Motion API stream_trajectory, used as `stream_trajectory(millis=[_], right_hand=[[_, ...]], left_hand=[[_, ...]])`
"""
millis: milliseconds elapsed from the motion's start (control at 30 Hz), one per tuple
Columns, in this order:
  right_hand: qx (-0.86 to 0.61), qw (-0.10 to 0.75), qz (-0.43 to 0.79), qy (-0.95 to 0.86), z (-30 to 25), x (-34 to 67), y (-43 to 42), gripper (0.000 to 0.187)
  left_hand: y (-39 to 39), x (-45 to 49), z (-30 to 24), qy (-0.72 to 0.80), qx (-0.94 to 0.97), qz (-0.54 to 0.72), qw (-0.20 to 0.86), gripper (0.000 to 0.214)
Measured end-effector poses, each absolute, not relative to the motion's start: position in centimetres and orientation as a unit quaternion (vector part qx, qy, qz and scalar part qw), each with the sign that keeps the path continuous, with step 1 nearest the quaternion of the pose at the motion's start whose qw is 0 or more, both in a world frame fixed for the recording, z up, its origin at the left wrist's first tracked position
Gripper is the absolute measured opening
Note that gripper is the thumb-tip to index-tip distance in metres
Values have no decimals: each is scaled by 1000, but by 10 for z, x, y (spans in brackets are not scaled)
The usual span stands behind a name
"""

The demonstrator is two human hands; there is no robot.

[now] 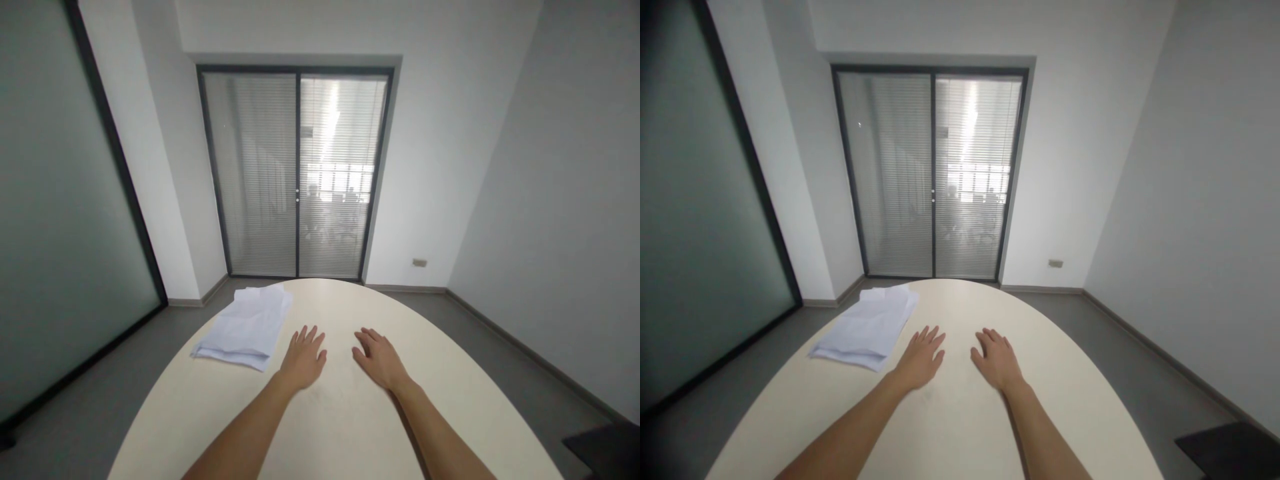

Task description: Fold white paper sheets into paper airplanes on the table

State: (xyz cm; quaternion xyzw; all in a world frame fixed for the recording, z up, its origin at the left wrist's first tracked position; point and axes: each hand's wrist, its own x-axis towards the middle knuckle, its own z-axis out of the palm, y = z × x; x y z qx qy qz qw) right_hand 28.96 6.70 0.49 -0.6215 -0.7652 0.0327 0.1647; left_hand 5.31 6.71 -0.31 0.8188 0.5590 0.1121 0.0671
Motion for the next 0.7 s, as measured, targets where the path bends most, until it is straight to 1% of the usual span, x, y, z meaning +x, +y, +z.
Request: stream_trajectory(millis=[233,700], right_hand=[[-637,125,61,-758,-2,286,71,67],[-638,118,62,-758,1,286,70,66]], left_hand=[[73,57,-6,551,824,114,62,59],[78,58,-8,555,822,109,66,59]])
